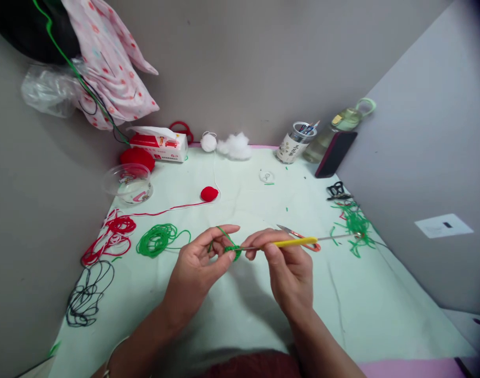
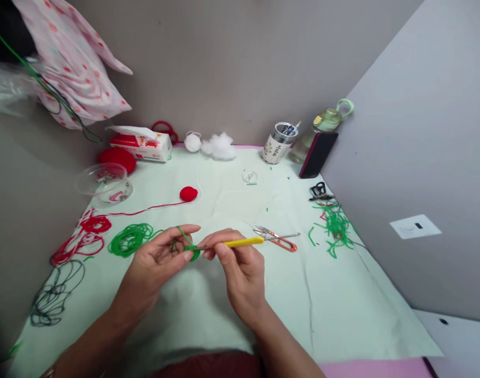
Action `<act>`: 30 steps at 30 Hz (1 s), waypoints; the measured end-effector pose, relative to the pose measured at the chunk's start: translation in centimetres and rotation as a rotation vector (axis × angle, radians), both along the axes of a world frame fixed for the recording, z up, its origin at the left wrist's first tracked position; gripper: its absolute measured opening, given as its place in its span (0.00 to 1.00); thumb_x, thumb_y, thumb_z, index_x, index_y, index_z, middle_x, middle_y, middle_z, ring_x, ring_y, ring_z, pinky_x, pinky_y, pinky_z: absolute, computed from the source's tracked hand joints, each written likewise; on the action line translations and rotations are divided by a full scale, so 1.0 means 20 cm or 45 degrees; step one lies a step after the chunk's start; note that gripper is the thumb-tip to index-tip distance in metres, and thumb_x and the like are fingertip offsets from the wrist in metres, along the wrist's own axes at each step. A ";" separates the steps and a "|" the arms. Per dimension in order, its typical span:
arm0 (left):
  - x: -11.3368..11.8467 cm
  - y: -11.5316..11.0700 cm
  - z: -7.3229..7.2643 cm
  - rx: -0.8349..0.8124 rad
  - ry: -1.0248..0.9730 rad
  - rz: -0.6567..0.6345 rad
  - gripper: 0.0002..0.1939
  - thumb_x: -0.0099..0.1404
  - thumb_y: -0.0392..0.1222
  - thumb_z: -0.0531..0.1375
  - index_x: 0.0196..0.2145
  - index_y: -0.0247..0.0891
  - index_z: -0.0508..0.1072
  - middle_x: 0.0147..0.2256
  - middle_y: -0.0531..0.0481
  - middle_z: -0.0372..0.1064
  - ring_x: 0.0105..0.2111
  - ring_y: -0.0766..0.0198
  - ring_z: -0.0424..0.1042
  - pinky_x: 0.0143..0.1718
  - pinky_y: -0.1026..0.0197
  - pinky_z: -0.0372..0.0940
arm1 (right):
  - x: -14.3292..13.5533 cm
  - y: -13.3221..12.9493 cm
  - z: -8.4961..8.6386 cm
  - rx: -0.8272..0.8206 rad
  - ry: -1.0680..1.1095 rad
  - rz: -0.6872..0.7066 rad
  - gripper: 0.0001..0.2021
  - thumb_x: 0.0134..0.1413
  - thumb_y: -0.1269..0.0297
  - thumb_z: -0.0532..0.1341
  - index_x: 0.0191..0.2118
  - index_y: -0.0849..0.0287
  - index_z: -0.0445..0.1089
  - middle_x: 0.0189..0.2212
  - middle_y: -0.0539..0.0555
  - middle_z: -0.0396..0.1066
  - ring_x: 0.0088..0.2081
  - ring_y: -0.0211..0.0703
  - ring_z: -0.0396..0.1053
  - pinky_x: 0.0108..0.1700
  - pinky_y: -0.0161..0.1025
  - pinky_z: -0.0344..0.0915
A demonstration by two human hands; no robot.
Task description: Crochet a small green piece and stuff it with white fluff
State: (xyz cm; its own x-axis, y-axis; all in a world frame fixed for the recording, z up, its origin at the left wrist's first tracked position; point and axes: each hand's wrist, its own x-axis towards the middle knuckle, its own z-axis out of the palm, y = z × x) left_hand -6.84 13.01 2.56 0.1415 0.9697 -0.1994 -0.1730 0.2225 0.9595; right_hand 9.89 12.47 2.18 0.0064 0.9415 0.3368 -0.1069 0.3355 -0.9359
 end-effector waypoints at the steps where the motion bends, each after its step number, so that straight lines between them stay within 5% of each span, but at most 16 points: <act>1: 0.00 0.00 0.00 0.018 0.030 0.007 0.16 0.62 0.37 0.68 0.48 0.48 0.82 0.32 0.54 0.68 0.34 0.66 0.67 0.41 0.64 0.65 | 0.00 0.00 0.01 0.034 -0.059 -0.014 0.10 0.72 0.67 0.57 0.42 0.54 0.78 0.36 0.52 0.79 0.34 0.38 0.74 0.38 0.38 0.72; 10: 0.00 0.00 0.01 0.303 0.342 0.093 0.17 0.61 0.31 0.64 0.46 0.45 0.82 0.32 0.55 0.68 0.32 0.68 0.68 0.40 0.63 0.66 | -0.01 -0.03 0.01 0.244 -0.289 -0.024 0.11 0.70 0.74 0.57 0.45 0.54 0.76 0.37 0.53 0.78 0.43 0.42 0.76 0.44 0.40 0.72; 25: 0.01 -0.02 -0.06 0.938 0.831 0.156 0.19 0.65 0.27 0.59 0.49 0.43 0.80 0.33 0.54 0.67 0.30 0.67 0.69 0.34 0.64 0.68 | -0.05 -0.04 0.00 0.649 -0.779 -0.150 0.13 0.65 0.79 0.56 0.48 0.57 0.72 0.37 0.58 0.80 0.39 0.44 0.78 0.38 0.40 0.76; 30: 0.01 0.00 -0.05 0.834 0.733 0.140 0.19 0.65 0.27 0.60 0.50 0.41 0.79 0.32 0.55 0.66 0.30 0.68 0.69 0.36 0.65 0.68 | -0.06 -0.05 -0.06 0.741 -0.916 -0.299 0.11 0.65 0.78 0.58 0.47 0.60 0.74 0.40 0.61 0.81 0.39 0.43 0.78 0.38 0.38 0.76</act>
